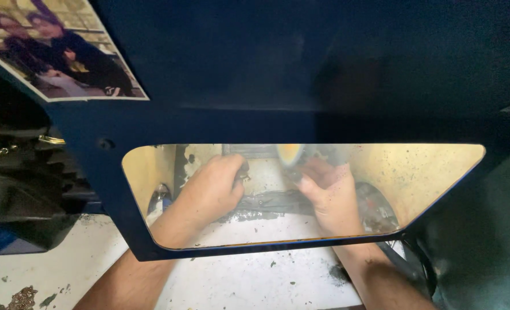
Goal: Polishing small jewelry components using a bench polisher
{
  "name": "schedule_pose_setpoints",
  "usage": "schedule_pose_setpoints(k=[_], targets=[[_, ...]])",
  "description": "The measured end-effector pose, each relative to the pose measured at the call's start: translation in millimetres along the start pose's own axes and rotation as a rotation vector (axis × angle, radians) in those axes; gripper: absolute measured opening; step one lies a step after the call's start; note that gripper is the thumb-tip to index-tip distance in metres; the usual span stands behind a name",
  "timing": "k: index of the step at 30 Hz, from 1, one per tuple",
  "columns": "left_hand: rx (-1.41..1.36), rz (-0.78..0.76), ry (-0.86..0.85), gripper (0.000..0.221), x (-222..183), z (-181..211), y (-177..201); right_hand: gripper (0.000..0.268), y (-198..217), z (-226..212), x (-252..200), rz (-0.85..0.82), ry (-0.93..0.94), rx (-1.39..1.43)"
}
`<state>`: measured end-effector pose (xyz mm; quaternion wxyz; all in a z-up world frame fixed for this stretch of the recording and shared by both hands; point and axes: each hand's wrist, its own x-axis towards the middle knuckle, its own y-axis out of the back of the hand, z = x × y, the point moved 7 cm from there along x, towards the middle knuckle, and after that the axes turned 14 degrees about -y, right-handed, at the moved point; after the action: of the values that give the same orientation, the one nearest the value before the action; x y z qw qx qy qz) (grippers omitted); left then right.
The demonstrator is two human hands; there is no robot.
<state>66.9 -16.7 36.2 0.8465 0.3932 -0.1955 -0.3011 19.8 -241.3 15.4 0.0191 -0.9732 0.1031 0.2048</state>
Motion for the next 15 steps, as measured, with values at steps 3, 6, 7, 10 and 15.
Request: schedule_pose_setpoints(k=[3, 6, 7, 10, 15], targets=[[0.011, 0.025, -0.075, 0.022, -2.6, 4.8, 4.8, 0.057, -6.8, -26.7, -17.8, -0.002, -0.076, -0.259], [-0.008, 0.039, -0.148, 0.029, -6.6, 14.8, 14.0, 0.056, -44.9, -63.2, -48.2, -0.063, -0.156, -0.82], [-0.027, 0.042, -0.188, 0.035, -7.5, 19.4, 16.8, 0.063, -60.7, -72.1, -59.4, -0.113, -0.173, -1.159], [-0.172, 0.121, -0.219, 0.036, -9.5, 43.0, 32.0, 0.064, -57.7, -58.6, -51.5, -0.164, 0.034, -1.195], [-0.243, 0.421, -0.513, 0.034, -18.5, 53.4, 21.1, 0.075, -43.0, -48.6, -42.5, -0.162, -0.155, -0.745]])
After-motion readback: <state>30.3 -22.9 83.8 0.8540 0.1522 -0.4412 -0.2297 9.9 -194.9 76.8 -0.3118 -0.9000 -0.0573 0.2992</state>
